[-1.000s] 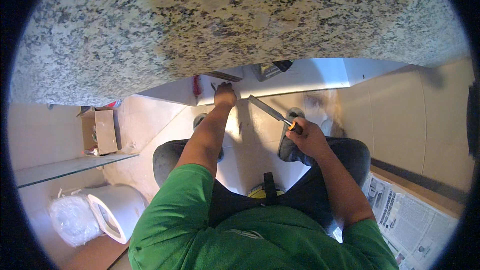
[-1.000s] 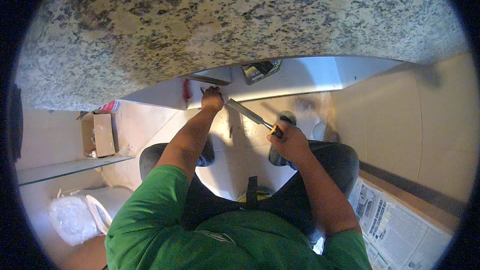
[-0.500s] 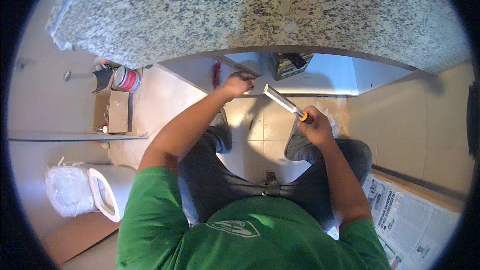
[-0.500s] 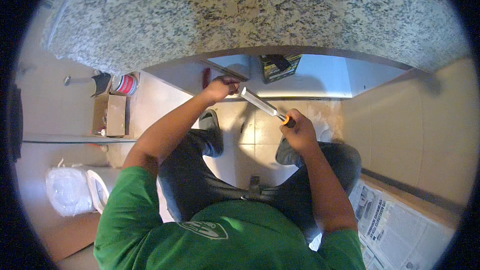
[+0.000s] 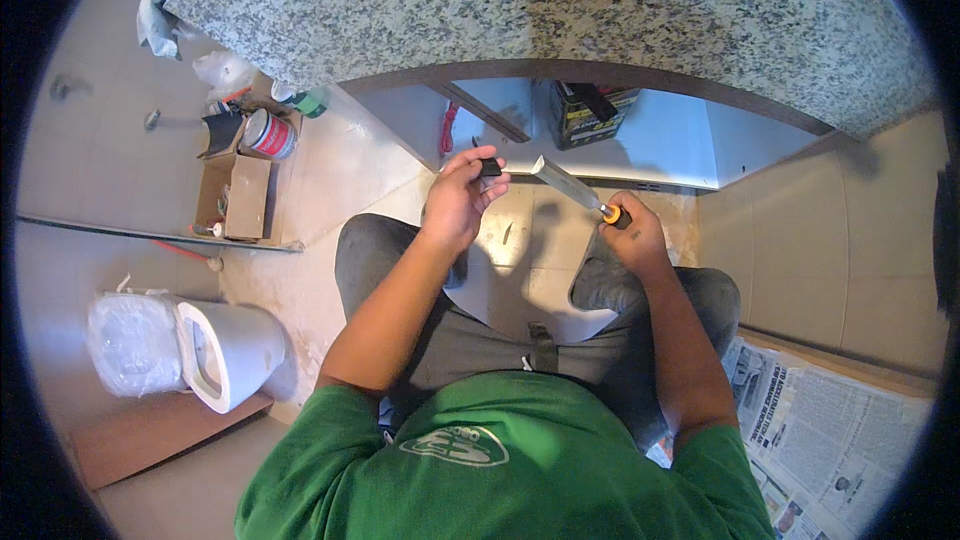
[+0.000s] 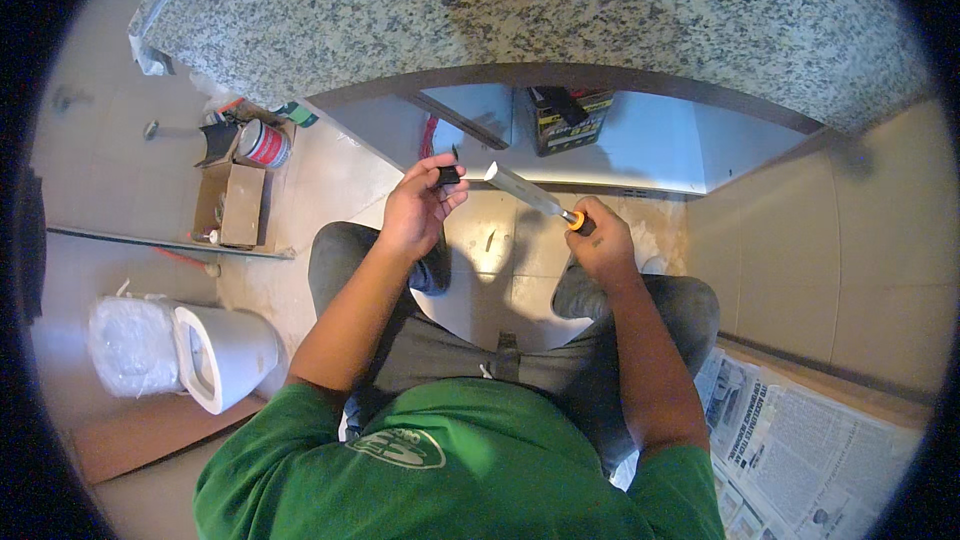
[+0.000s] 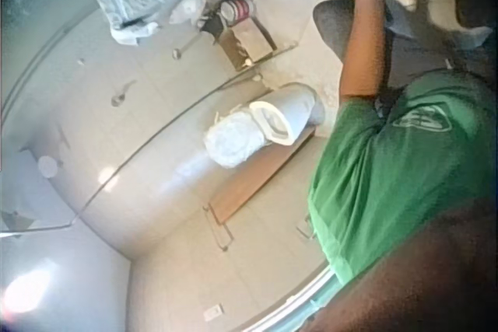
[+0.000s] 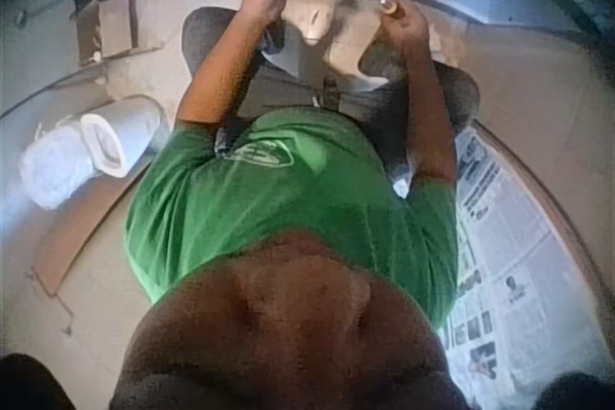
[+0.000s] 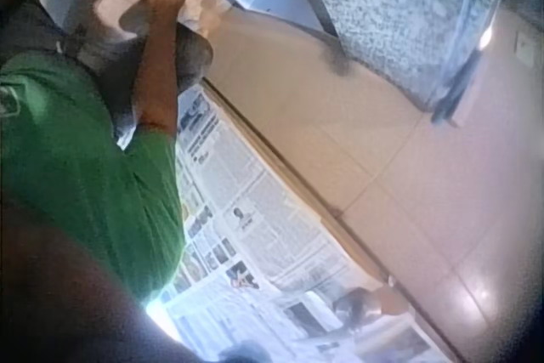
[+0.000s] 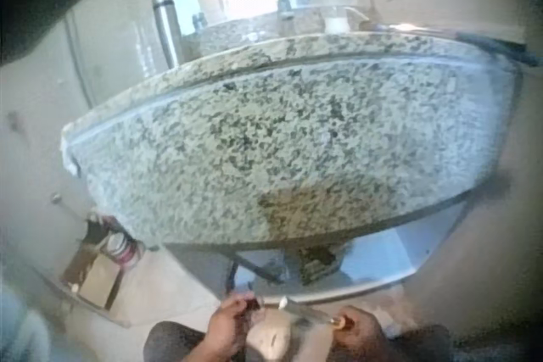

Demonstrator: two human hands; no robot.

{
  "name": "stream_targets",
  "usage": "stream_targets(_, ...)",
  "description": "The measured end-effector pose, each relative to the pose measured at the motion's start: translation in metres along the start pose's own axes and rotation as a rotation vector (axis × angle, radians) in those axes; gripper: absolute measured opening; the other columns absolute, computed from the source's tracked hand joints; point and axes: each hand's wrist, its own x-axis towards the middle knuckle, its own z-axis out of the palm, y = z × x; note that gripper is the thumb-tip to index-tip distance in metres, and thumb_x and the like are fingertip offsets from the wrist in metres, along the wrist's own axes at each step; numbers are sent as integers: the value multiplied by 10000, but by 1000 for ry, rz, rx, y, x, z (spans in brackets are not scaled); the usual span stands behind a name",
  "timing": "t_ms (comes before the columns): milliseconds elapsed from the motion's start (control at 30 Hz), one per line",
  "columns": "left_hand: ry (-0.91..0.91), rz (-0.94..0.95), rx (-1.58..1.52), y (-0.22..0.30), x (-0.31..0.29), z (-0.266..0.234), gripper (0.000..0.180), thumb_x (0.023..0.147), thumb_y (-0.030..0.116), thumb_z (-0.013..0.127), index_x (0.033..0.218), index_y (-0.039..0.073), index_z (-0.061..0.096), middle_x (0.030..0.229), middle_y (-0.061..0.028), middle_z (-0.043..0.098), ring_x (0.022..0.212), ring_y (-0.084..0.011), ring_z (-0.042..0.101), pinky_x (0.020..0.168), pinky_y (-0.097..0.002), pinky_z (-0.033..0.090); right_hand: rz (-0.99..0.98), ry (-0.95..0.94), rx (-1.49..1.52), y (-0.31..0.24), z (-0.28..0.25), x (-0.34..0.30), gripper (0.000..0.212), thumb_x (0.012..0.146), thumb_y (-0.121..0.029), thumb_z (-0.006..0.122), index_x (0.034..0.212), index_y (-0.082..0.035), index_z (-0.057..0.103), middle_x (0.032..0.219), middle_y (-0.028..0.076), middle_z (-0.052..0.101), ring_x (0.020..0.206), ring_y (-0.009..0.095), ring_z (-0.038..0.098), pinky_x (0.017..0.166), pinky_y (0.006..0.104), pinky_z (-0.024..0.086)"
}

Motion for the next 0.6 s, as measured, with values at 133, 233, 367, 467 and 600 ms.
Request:
stream_targets(133, 30, -16, 93, -11, 19, -4, 222, 1029, 154, 421, 1151, 38, 566, 964, -80, 616, 776, -165, 614, 726, -299, 533, 13, -40, 35, -3, -2, 0, 204, 769, -27, 670, 941, -30, 560, 781, 22, 525, 731, 112, 499, 681, 271, 432)
stream_targets(233, 53, -19, 145, -24, 31, -12, 212, 1037, 187, 439, 1125, 40, 564, 906, -65, 586, 703, -139, 581, 657, -280, 507, 69, -94, 84, -8, -2, -1, 184, 779, -45, 659, 941, -36, 571, 813, -20, 505, 753, 77, 478, 685, 243, 408)
stream_targets(367, 37, -34, 237, -32, 31, -3, 223, 1041, 210, 453, 1122, 36, 567, 887, -55, 570, 699, -136, 568, 649, -278, 493, 73, -130, 125, -8, -8, -2, 172, 778, -64, 644, 936, -46, 580, 816, -29, 499, 740, 65, 468, 667, 237, 400)
stream_targets(467, 11, -46, 292, -33, 33, -3, 237, 1044, 242, 465, 1109, 46, 580, 910, -55, 582, 720, -145, 580, 681, -293, 497, 90, -141, 151, -9, -9, -3, 169, 773, -64, 641, 930, -49, 583, 810, -33, 495, 736, 67, 469, 665, 238, 399)
stream_targets(600, -13, -57, 319, -34, 34, -3, 251, 1042, 269, 479, 1099, 52, 590, 927, -52, 589, 738, -147, 585, 702, -297, 500, 106, -137, 139, -13, -8, -2, 164, 766, -63, 639, 918, -48, 580, 796, -35, 492, 724, 71, 469, 664, 241, 400)
